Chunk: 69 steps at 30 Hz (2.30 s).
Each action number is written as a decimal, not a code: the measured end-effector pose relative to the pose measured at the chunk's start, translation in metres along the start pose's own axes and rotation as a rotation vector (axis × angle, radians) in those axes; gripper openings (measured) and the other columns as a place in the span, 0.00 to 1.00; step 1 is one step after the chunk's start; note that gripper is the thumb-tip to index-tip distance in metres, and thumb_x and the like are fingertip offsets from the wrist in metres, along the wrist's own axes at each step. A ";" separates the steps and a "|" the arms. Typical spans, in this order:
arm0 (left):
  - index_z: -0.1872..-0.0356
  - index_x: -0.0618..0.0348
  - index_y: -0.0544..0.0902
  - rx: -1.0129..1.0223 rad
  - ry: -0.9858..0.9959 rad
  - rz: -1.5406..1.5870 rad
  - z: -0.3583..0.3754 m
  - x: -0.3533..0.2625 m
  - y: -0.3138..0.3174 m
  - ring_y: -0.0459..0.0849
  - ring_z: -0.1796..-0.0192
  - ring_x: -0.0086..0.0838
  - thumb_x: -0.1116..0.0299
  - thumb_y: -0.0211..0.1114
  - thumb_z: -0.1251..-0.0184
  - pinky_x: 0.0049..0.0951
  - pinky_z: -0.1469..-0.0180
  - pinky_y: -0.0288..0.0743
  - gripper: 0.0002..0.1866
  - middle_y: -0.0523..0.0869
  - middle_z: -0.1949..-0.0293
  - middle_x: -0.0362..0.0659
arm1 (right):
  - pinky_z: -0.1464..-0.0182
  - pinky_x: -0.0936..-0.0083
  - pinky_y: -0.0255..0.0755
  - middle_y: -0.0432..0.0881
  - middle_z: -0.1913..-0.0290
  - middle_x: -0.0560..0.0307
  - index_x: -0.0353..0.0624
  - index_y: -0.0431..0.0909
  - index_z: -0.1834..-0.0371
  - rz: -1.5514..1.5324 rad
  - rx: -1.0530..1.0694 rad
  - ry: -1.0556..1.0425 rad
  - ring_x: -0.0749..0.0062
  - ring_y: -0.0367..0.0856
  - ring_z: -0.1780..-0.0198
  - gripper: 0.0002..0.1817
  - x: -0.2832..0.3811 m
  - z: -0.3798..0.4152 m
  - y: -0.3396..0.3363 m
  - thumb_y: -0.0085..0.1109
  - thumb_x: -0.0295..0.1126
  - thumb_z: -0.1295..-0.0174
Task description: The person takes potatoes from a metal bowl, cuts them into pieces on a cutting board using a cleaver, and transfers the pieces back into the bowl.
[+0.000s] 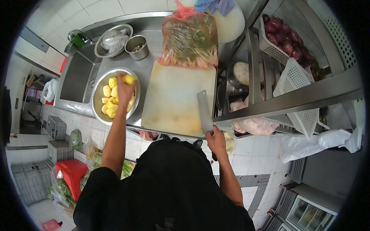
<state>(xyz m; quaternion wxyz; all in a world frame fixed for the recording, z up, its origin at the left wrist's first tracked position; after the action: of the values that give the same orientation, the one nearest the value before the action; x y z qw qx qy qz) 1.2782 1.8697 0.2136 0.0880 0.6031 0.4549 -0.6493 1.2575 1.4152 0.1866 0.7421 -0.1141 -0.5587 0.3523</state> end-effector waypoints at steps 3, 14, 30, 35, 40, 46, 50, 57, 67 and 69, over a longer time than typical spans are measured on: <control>0.41 0.63 0.72 0.265 0.224 0.056 0.077 -0.002 0.067 0.82 0.47 0.51 0.68 0.78 0.47 0.43 0.42 0.76 0.33 0.81 0.50 0.53 | 0.71 0.64 0.76 0.84 0.73 0.46 0.33 0.78 0.50 0.096 -0.028 -0.108 0.60 0.84 0.77 0.16 0.004 -0.011 0.002 0.59 0.35 0.32; 0.42 0.60 0.76 0.330 0.439 -0.038 0.144 0.012 0.092 0.77 0.37 0.50 0.68 0.75 0.43 0.45 0.34 0.72 0.28 0.78 0.40 0.52 | 0.57 0.45 0.77 0.86 0.69 0.38 0.37 0.77 0.53 0.393 0.102 -0.252 0.38 0.86 0.64 0.13 0.107 -0.022 0.035 0.54 0.36 0.32; 0.48 0.59 0.82 0.297 0.414 -0.081 0.139 0.008 0.086 0.79 0.41 0.46 0.66 0.74 0.42 0.42 0.36 0.74 0.20 0.82 0.44 0.47 | 0.59 0.45 0.78 0.85 0.70 0.36 0.34 0.77 0.53 0.506 0.086 -0.403 0.37 0.86 0.65 0.14 0.126 -0.038 0.044 0.54 0.34 0.32; 0.47 0.58 0.82 0.295 0.427 -0.089 0.139 0.009 0.086 0.79 0.42 0.46 0.66 0.74 0.41 0.42 0.37 0.74 0.21 0.82 0.44 0.47 | 0.60 0.45 0.78 0.86 0.70 0.38 0.35 0.75 0.50 0.328 -0.034 -0.421 0.37 0.86 0.66 0.14 0.162 -0.024 0.028 0.54 0.35 0.31; 0.47 0.59 0.82 0.321 0.407 -0.085 0.139 0.009 0.086 0.79 0.43 0.47 0.67 0.73 0.42 0.43 0.37 0.74 0.21 0.82 0.44 0.47 | 0.57 0.44 0.79 0.86 0.67 0.35 0.34 0.74 0.48 0.502 0.125 -0.337 0.36 0.87 0.62 0.15 0.112 -0.053 0.071 0.53 0.35 0.30; 0.47 0.59 0.82 0.317 0.422 -0.099 0.138 0.013 0.087 0.79 0.43 0.48 0.66 0.73 0.42 0.43 0.37 0.74 0.21 0.82 0.44 0.47 | 0.52 0.43 0.79 0.87 0.61 0.32 0.33 0.74 0.47 0.538 0.233 -0.284 0.36 0.87 0.56 0.15 0.110 -0.064 0.078 0.54 0.34 0.31; 0.47 0.60 0.81 0.330 0.435 -0.130 0.137 0.008 0.083 0.79 0.43 0.47 0.65 0.74 0.43 0.43 0.37 0.73 0.23 0.83 0.44 0.48 | 0.51 0.44 0.78 0.86 0.59 0.30 0.32 0.72 0.46 0.526 0.275 -0.254 0.33 0.86 0.54 0.17 0.115 -0.070 0.081 0.54 0.33 0.31; 0.42 0.60 0.78 0.325 0.301 -0.254 0.136 -0.002 0.100 0.79 0.41 0.48 0.57 0.76 0.47 0.45 0.39 0.71 0.32 0.84 0.47 0.49 | 0.48 0.43 0.76 0.86 0.58 0.29 0.33 0.73 0.47 0.507 0.321 -0.245 0.33 0.85 0.52 0.16 0.093 -0.052 0.054 0.53 0.35 0.30; 0.45 0.59 0.84 0.499 0.119 -0.602 0.130 -0.016 0.074 0.82 0.43 0.49 0.56 0.75 0.45 0.46 0.40 0.74 0.28 0.84 0.49 0.51 | 0.54 0.43 0.78 0.86 0.67 0.32 0.33 0.74 0.48 0.509 0.064 -0.371 0.34 0.86 0.60 0.16 0.087 -0.048 0.042 0.53 0.34 0.31; 0.45 0.61 0.84 0.600 0.212 -0.446 0.134 -0.004 0.062 0.84 0.46 0.49 0.57 0.74 0.43 0.46 0.41 0.77 0.27 0.85 0.52 0.52 | 0.56 0.42 0.78 0.85 0.69 0.32 0.33 0.75 0.49 0.477 0.025 -0.405 0.34 0.86 0.62 0.15 0.094 -0.040 0.042 0.52 0.34 0.31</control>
<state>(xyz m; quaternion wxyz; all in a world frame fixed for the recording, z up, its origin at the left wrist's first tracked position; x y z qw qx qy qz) 1.2261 1.7393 0.1680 -0.2832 0.5519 0.3713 -0.6909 1.2895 1.5158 0.2198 0.5135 -0.1604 -0.6484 0.5387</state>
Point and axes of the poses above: each hand's wrist, its own z-axis away from the middle knuckle, its own y-axis out of the palm, x = y × z, the point moved 1 cm from there along -z, towards the middle knuckle
